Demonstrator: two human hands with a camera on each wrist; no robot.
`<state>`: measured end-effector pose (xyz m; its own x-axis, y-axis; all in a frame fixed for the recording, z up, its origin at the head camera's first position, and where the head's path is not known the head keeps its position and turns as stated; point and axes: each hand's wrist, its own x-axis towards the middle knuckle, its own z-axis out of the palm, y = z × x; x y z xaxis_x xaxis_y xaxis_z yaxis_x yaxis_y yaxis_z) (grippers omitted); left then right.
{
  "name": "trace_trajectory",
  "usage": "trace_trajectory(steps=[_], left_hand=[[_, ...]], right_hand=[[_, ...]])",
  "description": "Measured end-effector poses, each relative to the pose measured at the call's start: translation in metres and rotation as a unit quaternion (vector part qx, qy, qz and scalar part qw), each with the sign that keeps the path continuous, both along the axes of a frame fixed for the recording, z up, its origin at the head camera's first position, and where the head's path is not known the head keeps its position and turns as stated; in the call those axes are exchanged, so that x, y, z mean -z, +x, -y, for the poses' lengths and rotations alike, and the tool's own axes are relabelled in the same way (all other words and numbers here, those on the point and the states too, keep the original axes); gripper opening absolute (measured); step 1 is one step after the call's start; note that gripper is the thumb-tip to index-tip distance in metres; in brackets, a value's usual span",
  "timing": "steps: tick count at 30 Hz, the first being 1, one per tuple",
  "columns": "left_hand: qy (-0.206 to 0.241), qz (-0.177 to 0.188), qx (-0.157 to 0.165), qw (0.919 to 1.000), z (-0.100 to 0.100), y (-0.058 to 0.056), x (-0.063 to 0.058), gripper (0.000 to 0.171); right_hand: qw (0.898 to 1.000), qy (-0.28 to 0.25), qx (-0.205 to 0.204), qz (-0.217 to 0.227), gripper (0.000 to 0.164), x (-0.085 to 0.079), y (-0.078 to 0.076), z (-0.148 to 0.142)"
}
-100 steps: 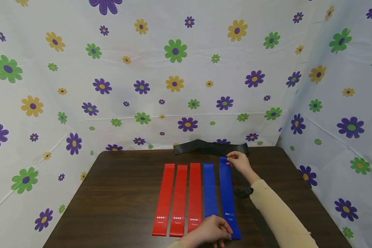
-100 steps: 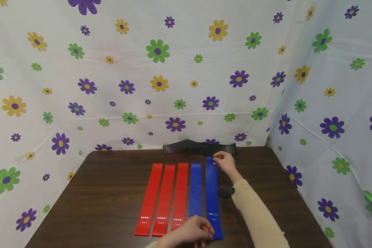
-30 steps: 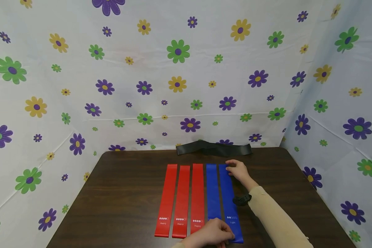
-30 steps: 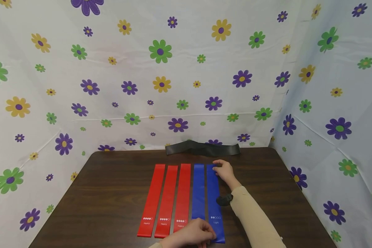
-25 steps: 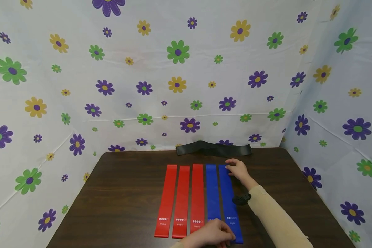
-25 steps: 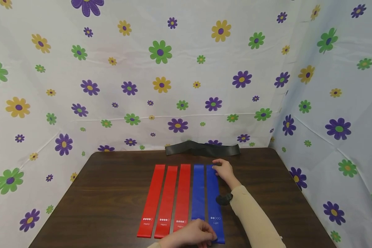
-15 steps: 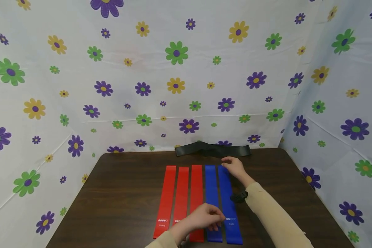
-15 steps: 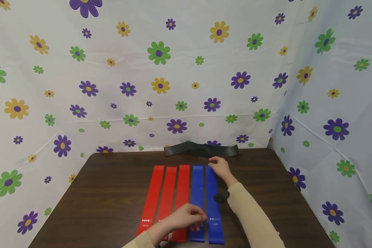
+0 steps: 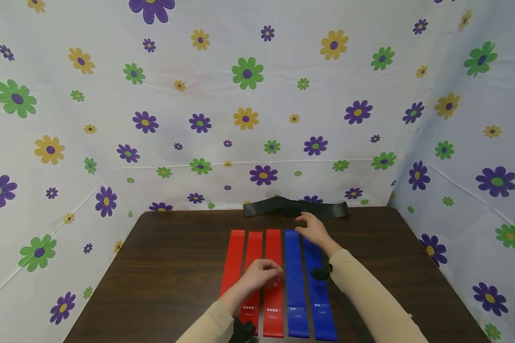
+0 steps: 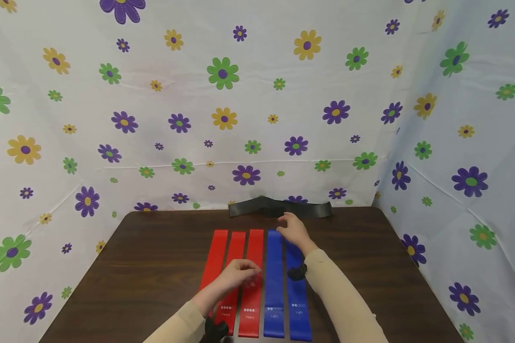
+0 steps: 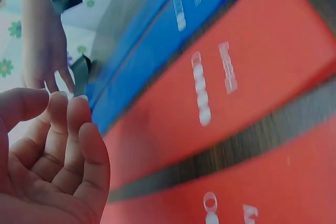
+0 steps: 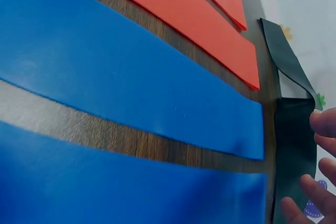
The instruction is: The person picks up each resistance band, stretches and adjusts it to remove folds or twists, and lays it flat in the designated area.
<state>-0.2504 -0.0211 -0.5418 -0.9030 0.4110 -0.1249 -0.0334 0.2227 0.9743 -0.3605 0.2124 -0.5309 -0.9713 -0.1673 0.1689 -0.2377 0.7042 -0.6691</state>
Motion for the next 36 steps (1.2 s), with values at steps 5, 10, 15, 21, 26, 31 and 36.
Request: trace_trajectory(steps=[5, 10, 15, 21, 26, 31, 36], left_hand=[[-0.015, -0.013, -0.025, 0.9995, 0.01, -0.008, 0.007, 0.017], [-0.028, -0.015, -0.038, 0.9988, 0.015, -0.012, 0.014, 0.018], [-0.027, -0.015, -0.046, 0.9985, 0.018, -0.02, 0.018, 0.016], [-0.018, -0.026, -0.069, 0.9971, 0.022, -0.041, 0.012, 0.02], [-0.017, -0.025, -0.08, 0.9963, 0.021, -0.057, 0.008, 0.022], [-0.019, -0.027, -0.085, 0.9958, 0.019, -0.063, 0.006, 0.024], [-0.028, -0.024, -0.082, 0.9959, 0.019, -0.069, 0.002, 0.024]], right_hand=[[0.999, 0.033, -0.012, 0.008, 0.04, 0.005, -0.009, 0.007], [0.998, 0.059, -0.01, 0.017, 0.047, 0.006, -0.013, 0.016], [0.995, 0.103, -0.008, 0.015, 0.051, 0.002, -0.02, 0.029], [0.989, 0.149, -0.021, 0.014, 0.053, -0.003, -0.028, 0.049], [0.982, 0.186, -0.016, 0.02, 0.054, -0.001, -0.036, 0.058], [0.978, 0.209, -0.012, 0.026, 0.053, -0.001, -0.043, 0.064], [0.974, 0.221, -0.01, 0.037, 0.062, -0.001, -0.048, 0.068]])
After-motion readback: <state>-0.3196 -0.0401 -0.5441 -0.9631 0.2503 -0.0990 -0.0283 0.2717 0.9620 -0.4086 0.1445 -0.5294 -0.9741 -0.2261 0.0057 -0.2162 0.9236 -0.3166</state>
